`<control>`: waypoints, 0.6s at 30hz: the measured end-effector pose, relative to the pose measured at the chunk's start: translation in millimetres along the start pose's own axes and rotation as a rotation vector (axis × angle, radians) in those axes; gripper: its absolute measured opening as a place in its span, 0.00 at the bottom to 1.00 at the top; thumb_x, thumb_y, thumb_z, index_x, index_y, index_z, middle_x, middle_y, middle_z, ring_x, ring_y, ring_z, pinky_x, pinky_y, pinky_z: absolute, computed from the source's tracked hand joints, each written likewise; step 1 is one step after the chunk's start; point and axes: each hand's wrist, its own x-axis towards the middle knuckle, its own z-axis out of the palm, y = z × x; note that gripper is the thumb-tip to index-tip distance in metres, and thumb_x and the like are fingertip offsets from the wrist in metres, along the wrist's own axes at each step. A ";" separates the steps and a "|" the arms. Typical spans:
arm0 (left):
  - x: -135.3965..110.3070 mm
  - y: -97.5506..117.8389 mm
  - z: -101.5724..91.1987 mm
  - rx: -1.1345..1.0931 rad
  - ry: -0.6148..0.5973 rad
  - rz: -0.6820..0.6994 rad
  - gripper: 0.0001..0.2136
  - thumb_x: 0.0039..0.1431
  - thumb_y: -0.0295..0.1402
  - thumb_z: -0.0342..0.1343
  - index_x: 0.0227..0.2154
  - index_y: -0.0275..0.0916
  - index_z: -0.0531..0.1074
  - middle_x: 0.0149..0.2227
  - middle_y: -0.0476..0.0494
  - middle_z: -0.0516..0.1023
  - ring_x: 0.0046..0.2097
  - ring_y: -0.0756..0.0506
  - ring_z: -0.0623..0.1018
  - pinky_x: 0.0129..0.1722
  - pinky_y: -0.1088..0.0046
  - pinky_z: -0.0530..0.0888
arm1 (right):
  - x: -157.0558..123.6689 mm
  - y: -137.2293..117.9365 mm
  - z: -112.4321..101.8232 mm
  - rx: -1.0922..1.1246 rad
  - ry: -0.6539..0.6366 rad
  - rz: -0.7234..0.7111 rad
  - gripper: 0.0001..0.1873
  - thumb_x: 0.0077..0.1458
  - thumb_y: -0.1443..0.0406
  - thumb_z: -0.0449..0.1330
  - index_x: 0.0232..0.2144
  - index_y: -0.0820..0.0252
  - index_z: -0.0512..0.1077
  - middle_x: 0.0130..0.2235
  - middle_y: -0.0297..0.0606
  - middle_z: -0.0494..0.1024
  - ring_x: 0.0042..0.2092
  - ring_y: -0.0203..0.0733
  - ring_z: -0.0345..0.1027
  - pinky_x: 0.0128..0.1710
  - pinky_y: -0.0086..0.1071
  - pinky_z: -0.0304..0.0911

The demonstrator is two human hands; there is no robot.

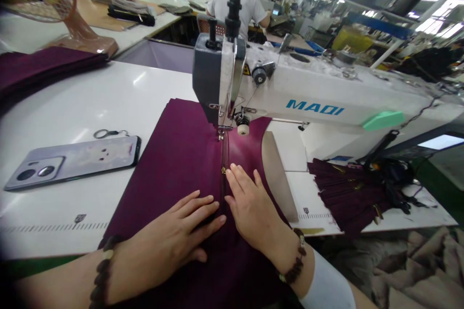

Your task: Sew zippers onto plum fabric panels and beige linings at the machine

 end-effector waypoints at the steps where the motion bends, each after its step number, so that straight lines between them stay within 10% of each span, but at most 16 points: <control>1: 0.3 0.1 -0.1 0.000 -0.001 0.002 0.21 0.64 0.46 0.39 0.54 0.41 0.61 0.51 0.43 0.68 0.55 0.41 0.66 0.56 0.60 0.58 | 0.1 -0.2 -0.1 -0.001 -0.006 0.002 0.25 0.60 0.68 0.41 0.59 0.67 0.52 0.61 0.42 0.53 0.62 0.42 0.44 0.58 0.48 0.50; 18: -1.0 -2.0 -0.7 0.059 0.069 0.009 0.22 0.64 0.47 0.36 0.53 0.41 0.62 0.49 0.45 0.70 0.53 0.43 0.68 0.54 0.62 0.60 | 4.4 -4.9 0.4 -0.071 -0.014 0.041 0.24 0.59 0.70 0.42 0.57 0.66 0.56 0.60 0.43 0.57 0.60 0.45 0.50 0.55 0.53 0.53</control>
